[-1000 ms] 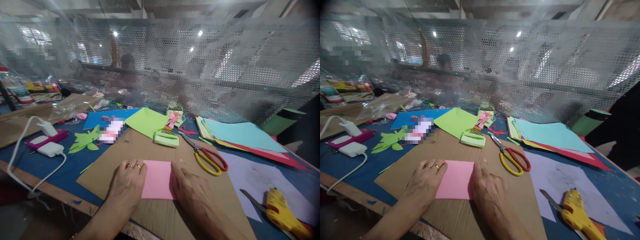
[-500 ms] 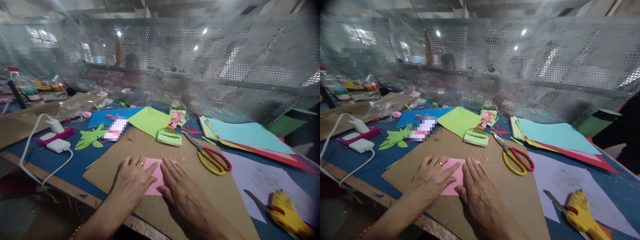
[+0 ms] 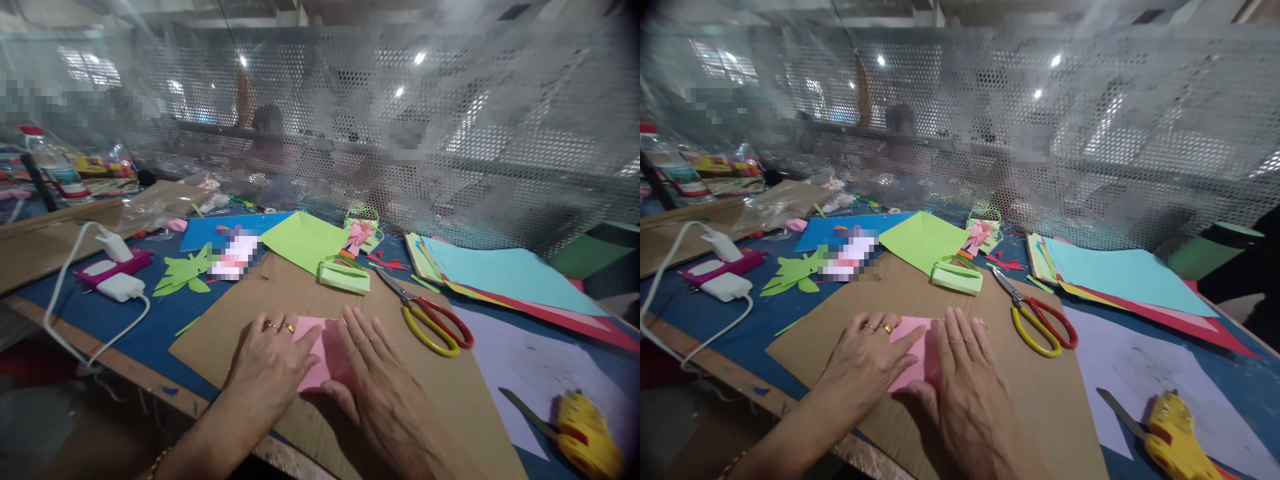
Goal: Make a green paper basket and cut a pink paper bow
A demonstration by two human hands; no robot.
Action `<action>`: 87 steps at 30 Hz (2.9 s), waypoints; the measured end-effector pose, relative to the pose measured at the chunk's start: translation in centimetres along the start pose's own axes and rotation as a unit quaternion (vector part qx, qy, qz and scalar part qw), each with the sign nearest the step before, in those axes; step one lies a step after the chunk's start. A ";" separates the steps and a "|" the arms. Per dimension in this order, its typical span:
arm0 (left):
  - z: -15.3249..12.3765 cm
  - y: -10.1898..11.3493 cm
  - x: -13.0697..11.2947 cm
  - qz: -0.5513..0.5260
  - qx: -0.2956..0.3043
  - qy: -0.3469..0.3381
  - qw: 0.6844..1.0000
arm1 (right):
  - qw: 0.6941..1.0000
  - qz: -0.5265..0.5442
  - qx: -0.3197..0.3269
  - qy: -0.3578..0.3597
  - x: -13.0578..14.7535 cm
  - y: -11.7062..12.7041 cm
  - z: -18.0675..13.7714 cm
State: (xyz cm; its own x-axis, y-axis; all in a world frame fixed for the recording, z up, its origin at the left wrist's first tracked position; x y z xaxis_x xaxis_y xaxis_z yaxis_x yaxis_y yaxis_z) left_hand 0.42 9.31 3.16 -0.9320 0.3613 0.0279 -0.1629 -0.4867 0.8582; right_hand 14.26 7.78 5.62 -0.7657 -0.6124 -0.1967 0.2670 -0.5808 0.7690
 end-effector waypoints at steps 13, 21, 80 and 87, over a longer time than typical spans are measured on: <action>0.0 0.0 0.1 0.006 0.008 0.013 1.000 | 0.998 0.028 0.040 0.034 1.4 -1.5 -0.7; -0.4 -0.1 0.2 0.005 -0.024 0.010 1.000 | 0.998 0.043 0.050 0.006 1.5 -1.7 -1.0; -0.1 0.2 0.1 -0.071 0.028 0.024 0.997 | 0.996 0.011 0.022 0.085 -0.3 0.3 -1.8; -0.3 0.1 0.4 -0.088 0.028 0.034 0.995 | 0.989 0.012 0.100 0.108 1.4 0.3 -3.6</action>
State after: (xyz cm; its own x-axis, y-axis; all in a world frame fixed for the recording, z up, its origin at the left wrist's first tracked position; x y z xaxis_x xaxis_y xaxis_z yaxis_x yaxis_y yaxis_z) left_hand -0.07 9.16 3.08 -0.9105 0.3818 -0.1589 -0.3096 -0.3747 0.8739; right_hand 15.35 4.83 3.37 -0.6111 -0.7380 -0.2862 0.1455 -0.4602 0.8758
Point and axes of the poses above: each hand's wrist, its own z-axis towards the middle knuckle, its own y-axis out of the back of the hand, x = y × z, the point moved 6 cm from there along z, towards the middle knuckle, and after that the axes turned 9 degrees about -x, right-handed, at the moved point
